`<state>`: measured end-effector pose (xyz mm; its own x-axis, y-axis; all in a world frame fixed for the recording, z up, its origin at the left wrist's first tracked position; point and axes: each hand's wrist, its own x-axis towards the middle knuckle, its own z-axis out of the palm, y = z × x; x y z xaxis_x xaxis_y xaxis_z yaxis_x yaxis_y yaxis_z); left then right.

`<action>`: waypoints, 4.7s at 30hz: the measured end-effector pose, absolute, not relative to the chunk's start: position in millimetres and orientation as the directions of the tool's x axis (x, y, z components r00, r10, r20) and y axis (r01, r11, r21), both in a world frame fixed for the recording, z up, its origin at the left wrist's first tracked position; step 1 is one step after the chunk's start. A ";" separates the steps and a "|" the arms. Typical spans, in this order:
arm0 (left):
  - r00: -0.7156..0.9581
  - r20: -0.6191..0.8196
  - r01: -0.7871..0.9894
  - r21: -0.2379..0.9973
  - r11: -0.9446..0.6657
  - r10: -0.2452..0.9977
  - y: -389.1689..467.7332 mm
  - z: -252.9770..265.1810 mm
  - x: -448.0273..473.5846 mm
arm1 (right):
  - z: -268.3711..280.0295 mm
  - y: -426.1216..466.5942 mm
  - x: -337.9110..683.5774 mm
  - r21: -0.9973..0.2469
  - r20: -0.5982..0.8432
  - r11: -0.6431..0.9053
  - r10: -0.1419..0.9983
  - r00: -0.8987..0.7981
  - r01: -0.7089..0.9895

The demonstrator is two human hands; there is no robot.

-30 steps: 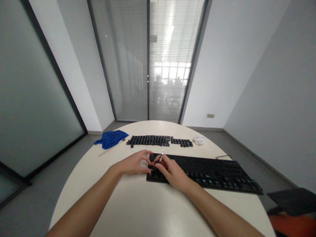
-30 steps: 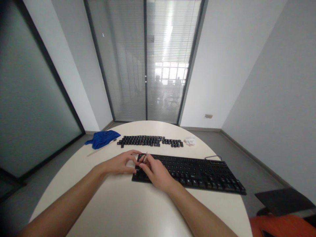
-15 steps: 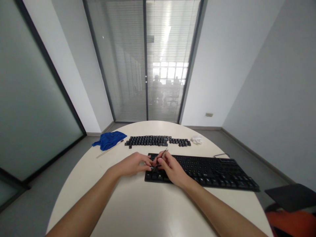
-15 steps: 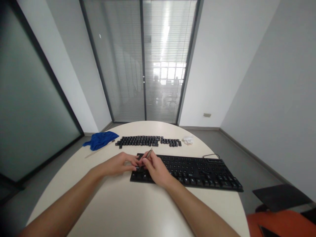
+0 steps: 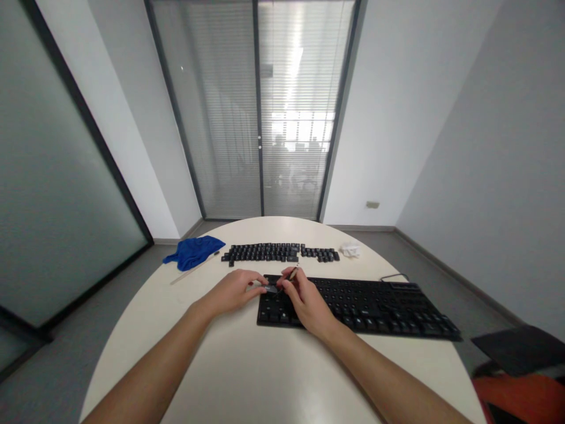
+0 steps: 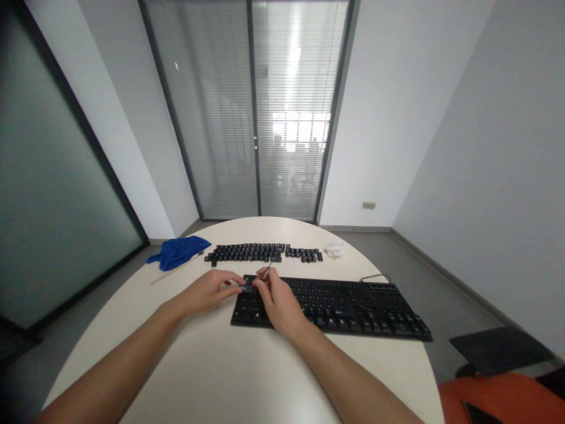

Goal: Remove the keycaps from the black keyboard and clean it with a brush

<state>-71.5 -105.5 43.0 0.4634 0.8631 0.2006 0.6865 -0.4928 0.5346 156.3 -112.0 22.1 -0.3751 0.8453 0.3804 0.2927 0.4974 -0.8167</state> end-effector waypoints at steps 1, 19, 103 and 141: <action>0.447 0.227 0.701 0.512 -0.497 0.865 -104.1 43.6 -74.3 | 22.8 -111.7 157.8 -0.812 0.385 0.499 0.848 -0.364 0.302; -0.248 0.338 0.910 0.402 0.099 0.908 -74.5 13.8 -177.2 | 29.5 -89.5 192.4 -0.785 0.413 0.482 0.876 -0.250 0.390; 0.585 0.447 0.478 0.483 -0.733 0.676 -112.7 10.1 -35.3 | 50.6 -102.0 201.8 -0.493 0.200 0.672 0.706 -0.680 0.552; 0.531 0.418 0.564 0.475 -0.676 0.737 -120.4 18.5 -15.9 | 22.8 -89.4 191.3 -0.786 0.225 0.427 0.872 -0.435 0.448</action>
<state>-15.9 -120.4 18.5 0.5314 0.7370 0.4177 0.5636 -0.6757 0.4752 191.3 -89.4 22.8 -0.4354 0.8716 0.2251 0.4482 0.4267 -0.7855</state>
